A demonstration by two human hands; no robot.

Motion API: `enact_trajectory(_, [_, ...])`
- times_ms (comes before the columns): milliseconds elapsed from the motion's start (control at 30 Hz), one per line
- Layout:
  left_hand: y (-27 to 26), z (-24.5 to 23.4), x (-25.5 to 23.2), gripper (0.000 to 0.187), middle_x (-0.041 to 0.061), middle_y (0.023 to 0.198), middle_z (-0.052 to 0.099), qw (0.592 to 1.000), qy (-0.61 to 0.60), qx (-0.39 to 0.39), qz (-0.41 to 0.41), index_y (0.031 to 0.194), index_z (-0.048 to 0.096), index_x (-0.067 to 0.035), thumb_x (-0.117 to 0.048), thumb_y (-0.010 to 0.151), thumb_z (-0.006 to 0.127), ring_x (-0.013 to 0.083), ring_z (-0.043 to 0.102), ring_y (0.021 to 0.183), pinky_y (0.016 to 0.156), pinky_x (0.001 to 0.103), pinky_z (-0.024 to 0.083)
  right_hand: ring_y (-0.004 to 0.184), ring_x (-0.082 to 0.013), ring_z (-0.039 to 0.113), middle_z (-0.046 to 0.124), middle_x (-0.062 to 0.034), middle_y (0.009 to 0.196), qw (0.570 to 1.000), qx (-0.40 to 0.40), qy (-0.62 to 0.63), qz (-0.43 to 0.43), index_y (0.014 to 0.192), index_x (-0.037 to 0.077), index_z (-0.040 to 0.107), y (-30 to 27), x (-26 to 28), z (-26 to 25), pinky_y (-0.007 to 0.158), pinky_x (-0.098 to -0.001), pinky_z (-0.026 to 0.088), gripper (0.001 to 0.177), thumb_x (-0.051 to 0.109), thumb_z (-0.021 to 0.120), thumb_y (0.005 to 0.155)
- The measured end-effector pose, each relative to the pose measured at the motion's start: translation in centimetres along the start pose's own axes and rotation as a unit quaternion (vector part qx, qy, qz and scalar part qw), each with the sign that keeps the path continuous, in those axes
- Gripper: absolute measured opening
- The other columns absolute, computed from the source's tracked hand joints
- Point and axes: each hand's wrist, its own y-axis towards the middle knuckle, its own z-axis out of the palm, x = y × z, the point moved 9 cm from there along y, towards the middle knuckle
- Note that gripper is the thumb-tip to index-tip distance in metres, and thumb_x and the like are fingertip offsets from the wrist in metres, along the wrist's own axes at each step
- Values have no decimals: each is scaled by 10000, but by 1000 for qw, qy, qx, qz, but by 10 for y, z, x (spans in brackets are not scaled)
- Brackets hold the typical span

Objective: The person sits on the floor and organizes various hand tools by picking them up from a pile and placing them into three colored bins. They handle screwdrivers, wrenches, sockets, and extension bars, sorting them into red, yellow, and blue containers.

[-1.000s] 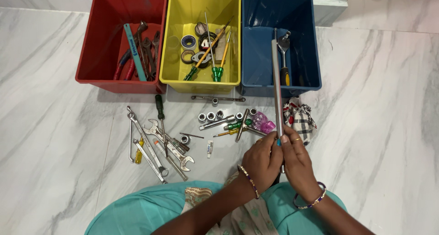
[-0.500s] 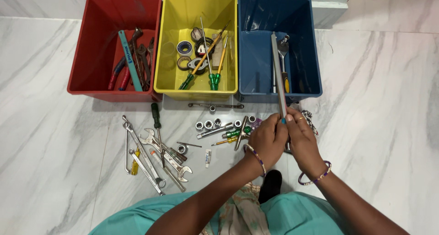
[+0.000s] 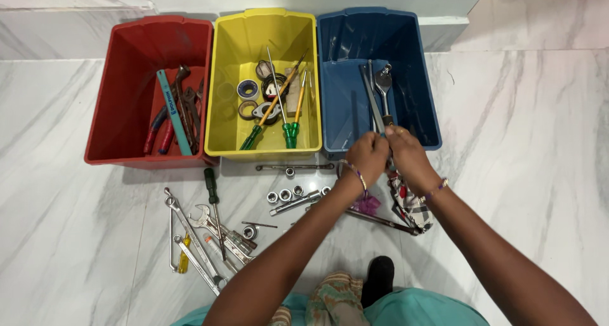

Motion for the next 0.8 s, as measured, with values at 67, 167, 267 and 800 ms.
enact_trajectory(67, [24, 3, 8, 441, 223, 955, 728, 1000, 16, -4, -3, 993, 698, -26, -396, 971, 460, 402, 703, 916, 820, 482, 537, 707, -79, 537, 586, -3, 826, 1000, 6, 9, -22, 1086, 40, 655, 25, -2, 1, 588, -236, 470, 285, 274, 499, 1042])
enact_trajectory(167, [54, 7, 20, 449, 213, 968, 737, 999, 24, 9, -40, 1028, 707, -33, -397, 967, 452, 377, 711, 925, 832, 459, 538, 664, -111, 533, 558, -35, 805, 1000, 12, 28, 2, 1037, 16, 642, 59, -16, 2, 532, -261, 459, 293, 276, 507, 1062])
enact_trajectory(267, [75, 12, 33, 444, 206, 937, 756, 997, -20, 20, -68, 1019, 710, -20, -378, 952, 456, 350, 749, 897, 820, 435, 560, 622, -123, 568, 589, -45, 810, 999, 11, 30, 1, 1027, 25, 648, 88, -23, 6, 488, -273, 477, 280, 261, 499, 1045])
enact_trajectory(800, [170, 44, 110, 389, 211, 895, 763, 993, -32, 50, -100, 1036, 696, 9, -319, 974, 495, 291, 757, 698, 593, 364, 605, 627, -162, 650, 662, -96, 839, 995, 14, -99, -3, 1108, 15, 635, 166, -56, 20, 493, -304, 538, 323, 295, 481, 1056])
